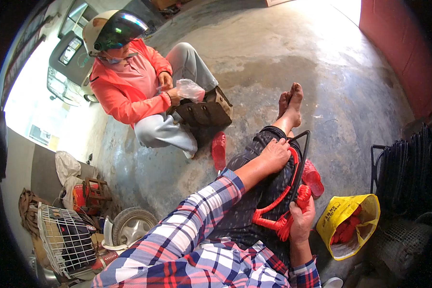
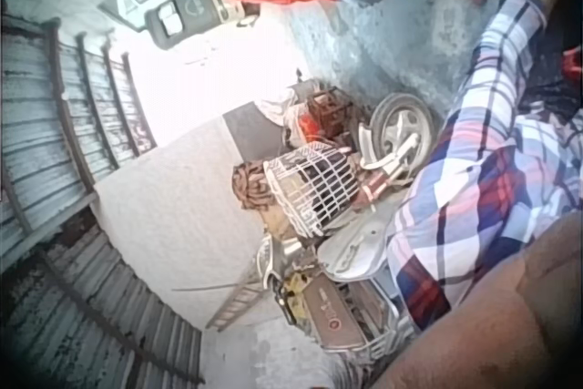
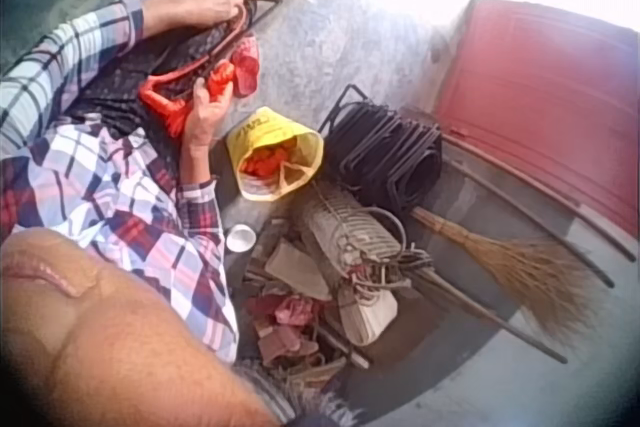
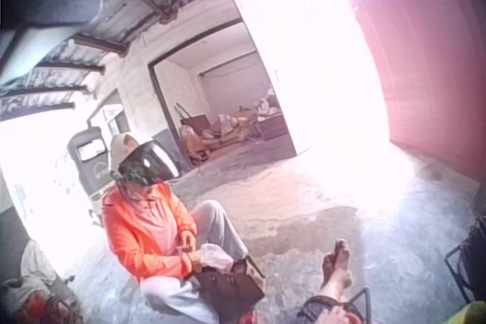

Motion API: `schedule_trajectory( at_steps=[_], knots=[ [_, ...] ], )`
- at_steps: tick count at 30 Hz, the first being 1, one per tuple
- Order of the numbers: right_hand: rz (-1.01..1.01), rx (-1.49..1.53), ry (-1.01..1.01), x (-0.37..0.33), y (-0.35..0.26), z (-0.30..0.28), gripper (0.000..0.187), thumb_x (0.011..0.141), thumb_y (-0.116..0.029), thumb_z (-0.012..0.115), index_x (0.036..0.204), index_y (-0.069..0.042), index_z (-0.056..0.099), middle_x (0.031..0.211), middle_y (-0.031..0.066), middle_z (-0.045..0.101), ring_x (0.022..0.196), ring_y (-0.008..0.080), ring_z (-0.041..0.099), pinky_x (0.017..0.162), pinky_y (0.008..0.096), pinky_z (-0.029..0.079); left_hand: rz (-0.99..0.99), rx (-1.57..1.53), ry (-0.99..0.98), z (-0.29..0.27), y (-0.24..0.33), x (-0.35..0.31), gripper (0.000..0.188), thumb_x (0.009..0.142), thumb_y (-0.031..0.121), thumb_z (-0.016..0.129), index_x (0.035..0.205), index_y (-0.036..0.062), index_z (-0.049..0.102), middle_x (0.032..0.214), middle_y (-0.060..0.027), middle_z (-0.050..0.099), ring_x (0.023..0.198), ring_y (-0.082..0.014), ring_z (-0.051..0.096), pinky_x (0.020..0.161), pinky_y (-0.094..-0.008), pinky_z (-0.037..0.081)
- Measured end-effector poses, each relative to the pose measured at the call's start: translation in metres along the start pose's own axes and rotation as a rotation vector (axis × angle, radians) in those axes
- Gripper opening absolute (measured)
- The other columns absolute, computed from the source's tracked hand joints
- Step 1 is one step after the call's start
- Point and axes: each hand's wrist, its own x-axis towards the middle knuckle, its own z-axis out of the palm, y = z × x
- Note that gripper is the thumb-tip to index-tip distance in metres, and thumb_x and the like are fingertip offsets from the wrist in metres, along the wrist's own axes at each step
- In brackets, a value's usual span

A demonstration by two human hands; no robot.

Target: Wrapping or winding red yarn onto a red plastic circular frame or tool.

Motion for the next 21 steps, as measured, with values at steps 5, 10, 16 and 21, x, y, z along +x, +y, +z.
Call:
schedule_trajectory(
  at_steps=[5, 10, 16, 21],
  knots=[
    [-0.003, 0.006, -0.016, 0.0000, -0.0027, 0.0029, 0.047, 0.082, -0.001, 0.060, 0.128, -0.001, 0.051, 0.113, 0.0015, 0.059, 0.101, 0.0116, 0.055, 0.095, 0.0263, 0.041, -0.002, -0.007, -0.026, 0.0000, -0.0005, 0.0010, 0.025, 0.089, 0.020, 0.051, 0.095, 0.0068, 0.071, 0.112, -0.0121, 0.062, 0.116, -0.0273, 0.052, 0.095, -0.0444, 0.042],
    [-0.001, 0.014, -0.011, 0.0006, -0.0029, 0.0034, 0.046, 0.082, -0.002, 0.060, 0.127, -0.001, 0.051, 0.114, 0.0018, 0.059, 0.102, 0.0122, 0.055, 0.096, 0.0269, 0.041, -0.005, 0.006, -0.011, -0.0010, -0.0004, 0.0006, 0.024, 0.088, 0.020, 0.052, 0.096, 0.0069, 0.071, 0.113, -0.0122, 0.062, 0.116, -0.0272, 0.052, 0.095, -0.0442, 0.042],
    [0.000, 0.000, -0.017, 0.0000, -0.0011, -0.0005, 0.048, 0.082, -0.002, 0.061, 0.129, -0.001, 0.051, 0.116, 0.0029, 0.058, 0.105, 0.0128, 0.055, 0.097, 0.0274, 0.040, -0.002, -0.010, -0.022, -0.0014, 0.0006, 0.0002, 0.024, 0.087, 0.019, 0.053, 0.096, 0.0070, 0.072, 0.113, -0.0120, 0.062, 0.116, -0.0273, 0.051, 0.095, -0.0438, 0.042],
    [0.018, -0.006, -0.001, -0.0005, 0.0007, -0.0030, 0.049, 0.082, -0.001, 0.061, 0.130, -0.001, 0.050, 0.117, 0.0034, 0.058, 0.106, 0.0135, 0.055, 0.099, 0.0280, 0.040, 0.001, -0.001, -0.001, 0.0005, 0.0013, 0.0012, 0.023, 0.086, 0.019, 0.054, 0.095, 0.0070, 0.072, 0.111, -0.0117, 0.062, 0.116, -0.0275, 0.052, 0.094, -0.0442, 0.042]
  ],
)
